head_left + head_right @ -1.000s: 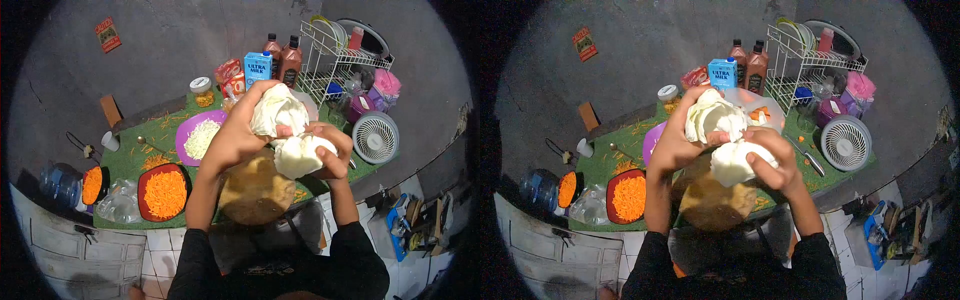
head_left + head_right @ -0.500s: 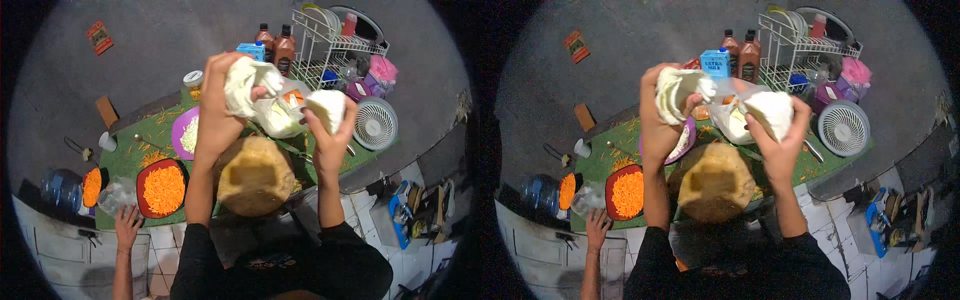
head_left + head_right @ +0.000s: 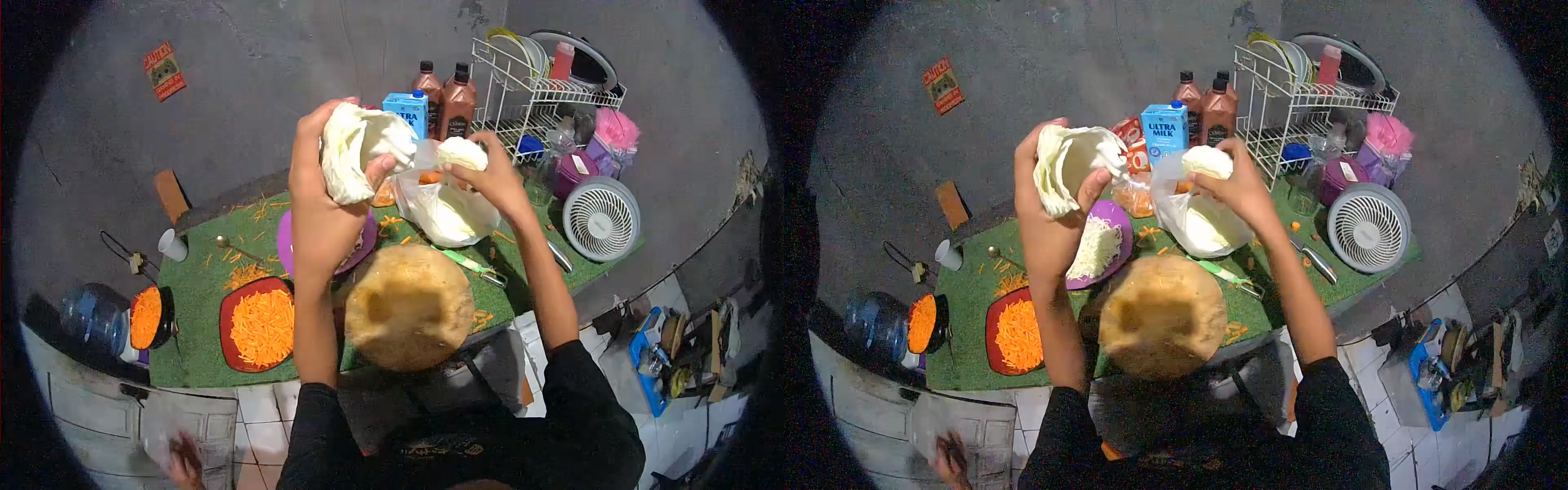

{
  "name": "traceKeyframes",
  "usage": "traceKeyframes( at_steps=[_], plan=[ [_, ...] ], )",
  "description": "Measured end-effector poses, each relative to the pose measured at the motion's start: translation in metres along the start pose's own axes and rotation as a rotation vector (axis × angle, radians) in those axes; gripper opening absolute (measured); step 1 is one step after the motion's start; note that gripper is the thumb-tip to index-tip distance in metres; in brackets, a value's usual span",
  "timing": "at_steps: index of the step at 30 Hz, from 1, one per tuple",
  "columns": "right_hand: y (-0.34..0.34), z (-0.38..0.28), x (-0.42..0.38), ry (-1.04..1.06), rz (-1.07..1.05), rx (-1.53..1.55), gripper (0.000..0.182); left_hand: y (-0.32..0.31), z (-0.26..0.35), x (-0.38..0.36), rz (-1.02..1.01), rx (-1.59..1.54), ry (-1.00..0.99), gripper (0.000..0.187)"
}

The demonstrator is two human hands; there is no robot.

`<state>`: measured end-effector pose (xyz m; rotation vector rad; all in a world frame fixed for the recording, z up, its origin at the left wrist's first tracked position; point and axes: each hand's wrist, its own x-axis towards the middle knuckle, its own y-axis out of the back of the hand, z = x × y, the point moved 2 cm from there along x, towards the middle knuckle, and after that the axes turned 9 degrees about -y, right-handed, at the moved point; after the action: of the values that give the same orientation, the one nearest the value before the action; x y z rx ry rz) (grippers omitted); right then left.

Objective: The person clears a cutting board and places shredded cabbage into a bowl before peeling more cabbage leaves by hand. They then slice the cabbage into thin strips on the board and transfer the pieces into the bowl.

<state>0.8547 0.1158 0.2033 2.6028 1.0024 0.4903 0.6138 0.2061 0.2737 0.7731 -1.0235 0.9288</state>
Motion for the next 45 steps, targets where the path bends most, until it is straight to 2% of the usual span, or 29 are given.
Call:
traceKeyframes(
  at_steps=[1, 3, 5, 7, 10, 11, 13, 14, 15, 17, 19, 22, 25, 27, 29, 31, 33, 34, 37, 39, 40, 41, 42, 43, 45],
  plan=[
    [-0.002, -0.002, -0.004, 0.002, 0.001, 0.001, 0.06, 0.001, 0.0, 0.001, -0.015, 0.016, -0.009, 0.055],
    [-0.013, 0.004, -0.02, -0.29, -0.333, 0.578, 0.062, 0.002, -0.002, 0.0, -0.019, 0.036, -0.055, 0.056],
    [-0.022, 0.015, -0.034, -0.329, -0.496, 0.841, 0.064, 0.002, -0.003, 0.0, -0.023, 0.054, -0.096, 0.057],
    [-0.027, 0.038, -0.033, -0.356, -0.502, 0.881, 0.064, 0.003, -0.003, -0.001, -0.015, 0.013, -0.078, 0.058],
    [-0.018, 0.086, -0.01, -0.113, -0.004, 0.388, 0.062, 0.005, 0.0, 0.0, -0.01, 0.046, -0.089, 0.058],
    [-0.012, 0.086, -0.009, -0.112, -0.001, 0.385, 0.062, 0.005, 0.0, 0.0, -0.008, 0.043, -0.089, 0.058],
    [0.0, 0.083, -0.008, 0.103, 0.189, 0.17, 0.062, 0.006, 0.0, -0.001, 0.001, 0.008, -0.054, 0.058],
    [0.005, 0.08, -0.007, 0.116, 0.217, 0.039, 0.063, 0.006, -0.001, -0.001, 0.002, 0.006, -0.053, 0.058],
    [0.008, 0.083, -0.003, 0.113, 0.218, 0.035, 0.063, 0.005, -0.002, -0.002, -0.019, 0.03, -0.06, 0.061],
    [0.009, 0.084, 0.004, 0.199, 0.16, -0.262, 0.064, 0.003, -0.003, -0.002, -0.039, 0.053, -0.066, 0.064],
    [0.005, 0.085, 0.004, 0.201, 0.177, -0.318, 0.064, 0.002, -0.003, -0.003, -0.07, 0.125, -0.123, 0.064],
    [-0.006, 0.098, 0.028, 0.18, 0.211, -0.485, 0.061, -0.001, -0.004, -0.004, -0.088, 0.061, -0.082, 0.063],
    [-0.015, 0.086, 0.037, 0.279, 0.282, -0.484, 0.06, 0.0, -0.004, -0.004, -0.116, 0.1, -0.085, 0.063],
    [-0.013, 0.081, 0.04, 0.282, 0.257, -0.453, 0.056, -0.002, -0.008, -0.003, -0.093, 0.071, -0.105, 0.063],
    [-0.011, 0.079, 0.037, 0.236, 0.229, -0.613, 0.051, -0.002, -0.007, -0.004, -0.112, 0.086, -0.087, 0.063],
    [-0.011, 0.077, 0.029, 0.202, 0.224, -0.632, 0.048, -0.001, -0.004, -0.004, -0.126, 0.12, -0.048, 0.063],
    [-0.007, 0.084, 0.025, 0.315, 0.334, -0.701, 0.049, -0.003, -0.007, -0.004, -0.131, 0.004, -0.043, 0.064],
    [-0.007, 0.087, 0.022, 0.328, 0.312, -0.698, 0.049, -0.003, -0.006, -0.004, -0.133, 0.017, -0.068, 0.063],
    [0.009, 0.05, -0.01, 0.395, 0.334, -0.548, 0.049, -0.004, -0.005, -0.003, -0.141, -0.007, -0.144, 0.064],
    [0.018, 0.01, -0.054, 0.367, 0.17, -0.212, 0.049, -0.004, -0.006, -0.003, -0.148, -0.013, -0.111, 0.064],
    [0.023, 0.001, -0.071, 0.37, 0.169, -0.215, 0.049, -0.005, -0.006, -0.003, -0.172, -0.022, -0.086, 0.065],
    [0.027, -0.004, -0.085, 0.307, 0.102, -0.048, 0.048, -0.007, -0.005, -0.003, -0.172, -0.023, -0.09, 0.065],
    [0.029, -0.006, -0.095, 0.241, 0.039, 0.12, 0.047, -0.009, -0.005, -0.004, -0.18, -0.064, -0.007, 0.068],
    [0.031, -0.008, -0.102, 0.238, 0.05, 0.124, 0.047, -0.012, -0.006, -0.005, -0.193, -0.106, 0.076, 0.071],
    [0.034, -0.009, -0.115, 0.275, -0.009, 0.304, 0.046, -0.023, -0.011, -0.012, -0.177, -0.238, 0.114, 0.073]
  ],
)
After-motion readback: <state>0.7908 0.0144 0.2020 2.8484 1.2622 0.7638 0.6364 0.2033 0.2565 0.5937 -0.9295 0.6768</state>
